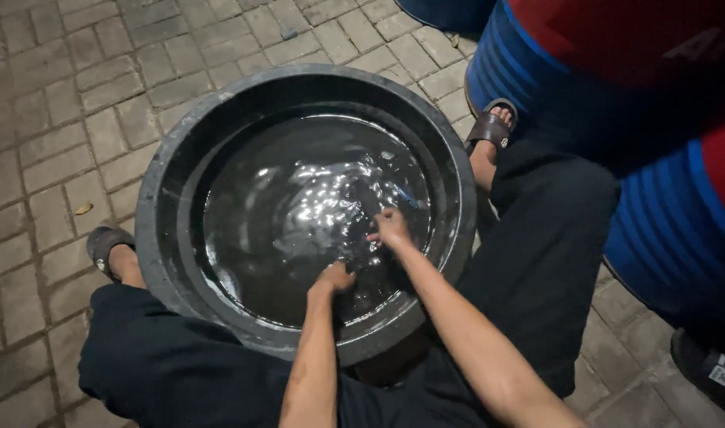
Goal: The person cleans a crankshaft in a basin of liquid using a small brush.
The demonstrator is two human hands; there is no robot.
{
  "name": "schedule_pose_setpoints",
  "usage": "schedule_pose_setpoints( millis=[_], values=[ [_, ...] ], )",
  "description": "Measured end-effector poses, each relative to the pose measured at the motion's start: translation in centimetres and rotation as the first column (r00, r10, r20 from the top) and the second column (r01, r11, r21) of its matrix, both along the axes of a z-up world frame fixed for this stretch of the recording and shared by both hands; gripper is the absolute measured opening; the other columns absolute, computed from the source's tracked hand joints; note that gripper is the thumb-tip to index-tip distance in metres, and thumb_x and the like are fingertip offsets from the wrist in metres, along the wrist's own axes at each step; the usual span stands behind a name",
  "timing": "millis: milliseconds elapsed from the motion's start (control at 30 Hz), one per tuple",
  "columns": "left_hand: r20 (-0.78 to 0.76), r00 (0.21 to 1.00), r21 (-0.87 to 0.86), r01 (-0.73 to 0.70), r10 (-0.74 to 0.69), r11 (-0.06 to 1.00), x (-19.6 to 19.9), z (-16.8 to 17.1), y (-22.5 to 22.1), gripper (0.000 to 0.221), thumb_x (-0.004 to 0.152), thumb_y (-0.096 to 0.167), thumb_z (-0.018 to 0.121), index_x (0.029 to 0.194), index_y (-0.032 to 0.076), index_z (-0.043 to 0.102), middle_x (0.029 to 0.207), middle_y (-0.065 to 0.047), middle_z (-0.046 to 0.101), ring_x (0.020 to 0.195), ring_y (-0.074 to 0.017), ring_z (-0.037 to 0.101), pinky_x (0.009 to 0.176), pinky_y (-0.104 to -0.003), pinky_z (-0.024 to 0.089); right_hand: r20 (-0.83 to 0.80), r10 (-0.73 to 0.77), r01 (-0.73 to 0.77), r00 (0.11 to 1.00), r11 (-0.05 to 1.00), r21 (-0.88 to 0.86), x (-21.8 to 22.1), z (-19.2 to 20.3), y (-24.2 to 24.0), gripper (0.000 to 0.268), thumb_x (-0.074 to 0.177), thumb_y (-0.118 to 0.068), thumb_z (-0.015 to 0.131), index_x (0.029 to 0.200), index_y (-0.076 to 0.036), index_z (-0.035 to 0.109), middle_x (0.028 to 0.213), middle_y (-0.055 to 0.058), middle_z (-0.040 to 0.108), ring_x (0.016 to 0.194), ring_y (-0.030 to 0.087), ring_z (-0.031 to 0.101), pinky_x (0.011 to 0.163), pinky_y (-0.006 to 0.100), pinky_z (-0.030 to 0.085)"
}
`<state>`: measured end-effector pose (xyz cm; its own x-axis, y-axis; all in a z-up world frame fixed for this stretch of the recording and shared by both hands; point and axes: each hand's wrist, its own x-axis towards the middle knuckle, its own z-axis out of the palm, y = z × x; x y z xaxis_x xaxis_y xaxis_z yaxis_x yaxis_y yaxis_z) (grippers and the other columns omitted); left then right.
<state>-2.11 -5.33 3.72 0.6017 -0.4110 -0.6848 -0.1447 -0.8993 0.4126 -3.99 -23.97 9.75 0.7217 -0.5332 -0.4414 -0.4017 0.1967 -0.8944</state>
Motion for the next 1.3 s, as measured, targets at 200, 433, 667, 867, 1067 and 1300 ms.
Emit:
schedule_pose_setpoints(
  millis=[200, 433, 667, 867, 1067, 1300],
  values=[
    [0.023, 0.999, -0.068, -0.039, 0.041, 0.997, -1.0, 5.3, 0.6, 0.041, 0.089, 0.027, 0.056, 0.111, -0.003, 0.073, 0.115, -0.027, 0.072, 0.117, -0.0412, 0.066, 0.094, -0.053, 0.054, -0.099, 0.13, -0.163, 0.987, 0.825, -0.54, -0.1, 5.5, -7.3, 0.036, 0.092, -0.025, 0.07, 0.125, -0.015, 0.061, 0.129, 0.02, 0.06, 0.119, 0.041, 0.064, 0.099, 0.053, 0.054],
    [0.234, 0.947, -0.089, -0.207, 0.222, 0.974, -0.6, 6.8, -0.2, 0.03, 0.089, 0.027, 0.062, 0.097, 0.004, 0.078, 0.091, -0.018, 0.076, 0.091, -0.0355, 0.075, 0.073, -0.047, 0.059, -0.238, 0.156, -0.284, 0.959, 0.529, -0.799, -2.7, 14.4, -10.5, 0.048, 0.089, -0.018, 0.068, 0.134, -0.006, 0.058, 0.133, 0.029, 0.057, 0.125, 0.05, 0.057, 0.105, 0.061, 0.046],
    [0.208, 0.951, -0.066, -0.218, 0.227, 0.974, -0.8, 5.0, 0.1, 0.04, 0.09, 0.03, 0.056, 0.109, 0.001, 0.076, 0.109, -0.021, 0.075, 0.112, -0.0388, 0.069, 0.089, -0.054, 0.056, -0.152, -0.009, -0.144, 0.988, 0.266, -0.953, -3.5, 12.9, -14.7, 0.048, 0.087, -0.02, 0.074, 0.13, -0.009, 0.056, 0.119, 0.021, 0.058, 0.115, 0.044, 0.059, 0.092, 0.061, 0.054],
    [0.152, 0.969, -0.042, -0.19, 0.195, 0.981, -1.5, 7.6, 0.2, 0.042, 0.09, 0.031, 0.056, 0.113, 0.0, 0.074, 0.116, -0.023, 0.073, 0.117, -0.0399, 0.066, 0.093, -0.055, 0.054, -0.105, -0.084, -0.065, 0.991, 0.384, -0.921, -3.2, 10.5, -15.3, 0.043, 0.089, -0.019, 0.073, 0.127, -0.018, 0.053, 0.12, 0.013, 0.054, 0.116, 0.041, 0.055, 0.093, 0.061, 0.052],
    [0.106, 0.979, -0.034, -0.17, 0.173, 0.985, -1.6, 5.8, 0.5, 0.042, 0.089, 0.032, 0.056, 0.113, 0.001, 0.074, 0.118, -0.022, 0.072, 0.12, -0.0391, 0.065, 0.095, -0.056, 0.054, -0.086, -0.119, -0.026, 0.989, 0.44, -0.898, -3.0, 10.9, -15.1, 0.041, 0.09, -0.019, 0.072, 0.125, -0.022, 0.051, 0.124, 0.011, 0.051, 0.117, 0.04, 0.053, 0.095, 0.061, 0.049],
    [0.129, 0.976, -0.075, -0.167, 0.176, 0.983, -1.7, 9.5, 0.2, 0.046, 0.092, 0.031, 0.055, 0.118, -0.004, 0.071, 0.121, -0.025, 0.07, 0.121, -0.0417, 0.063, 0.097, -0.055, 0.052, 0.002, -0.194, 0.099, 0.981, 0.494, -0.864, -3.1, 11.8, -14.3, 0.04, 0.084, -0.023, 0.076, 0.118, -0.02, 0.055, 0.123, 0.011, 0.05, 0.116, 0.04, 0.051, 0.093, 0.063, 0.047]
  ],
)
